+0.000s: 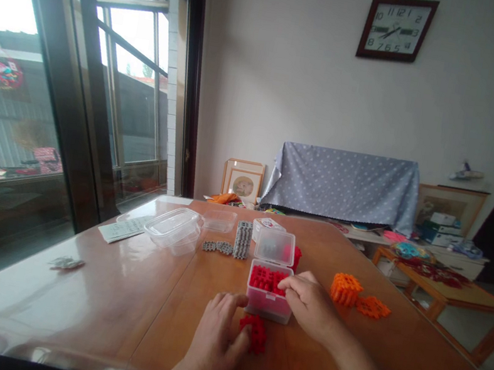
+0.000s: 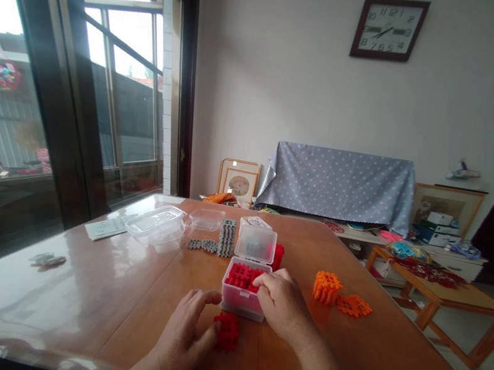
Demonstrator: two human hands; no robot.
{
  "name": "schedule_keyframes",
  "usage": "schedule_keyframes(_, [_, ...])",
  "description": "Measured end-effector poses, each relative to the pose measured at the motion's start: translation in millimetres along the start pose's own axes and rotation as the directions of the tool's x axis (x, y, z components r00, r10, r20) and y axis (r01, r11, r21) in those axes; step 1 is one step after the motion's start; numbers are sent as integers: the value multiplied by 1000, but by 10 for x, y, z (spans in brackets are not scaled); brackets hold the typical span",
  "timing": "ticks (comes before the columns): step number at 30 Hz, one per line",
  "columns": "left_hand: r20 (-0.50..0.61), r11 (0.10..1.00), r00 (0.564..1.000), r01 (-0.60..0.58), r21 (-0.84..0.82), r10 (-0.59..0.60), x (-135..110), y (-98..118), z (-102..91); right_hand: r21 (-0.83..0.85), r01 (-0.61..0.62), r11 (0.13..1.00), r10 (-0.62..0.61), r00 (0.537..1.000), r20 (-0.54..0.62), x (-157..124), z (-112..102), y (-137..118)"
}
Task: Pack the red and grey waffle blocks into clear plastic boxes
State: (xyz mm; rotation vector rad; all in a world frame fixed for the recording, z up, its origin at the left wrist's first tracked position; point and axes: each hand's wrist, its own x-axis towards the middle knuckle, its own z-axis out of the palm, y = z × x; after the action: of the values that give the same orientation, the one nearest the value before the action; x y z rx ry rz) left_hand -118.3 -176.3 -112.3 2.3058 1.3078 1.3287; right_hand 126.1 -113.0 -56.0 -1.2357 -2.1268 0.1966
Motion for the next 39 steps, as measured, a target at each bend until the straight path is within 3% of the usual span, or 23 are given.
schedule_keyframes(5, [57,999,997,46,7,-47,24,10,-4,-48,59,997,-58,998,24,44,-12,-60])
schedule_keyframes(26, [74,998,996,57,-11,-56,39,5,-3,-117,113,987,-104,992,73,144,-54,-75])
schedule_keyframes(31, [79,998,995,59,-16,-58,38,13,-12,-130,122,984,-104,985,139,144,-56,-109])
schedule_keyframes(39, [136,989,980,139,56,-146,85,92,-52,-89,36,995,-25,992,120,101,-91,-124])
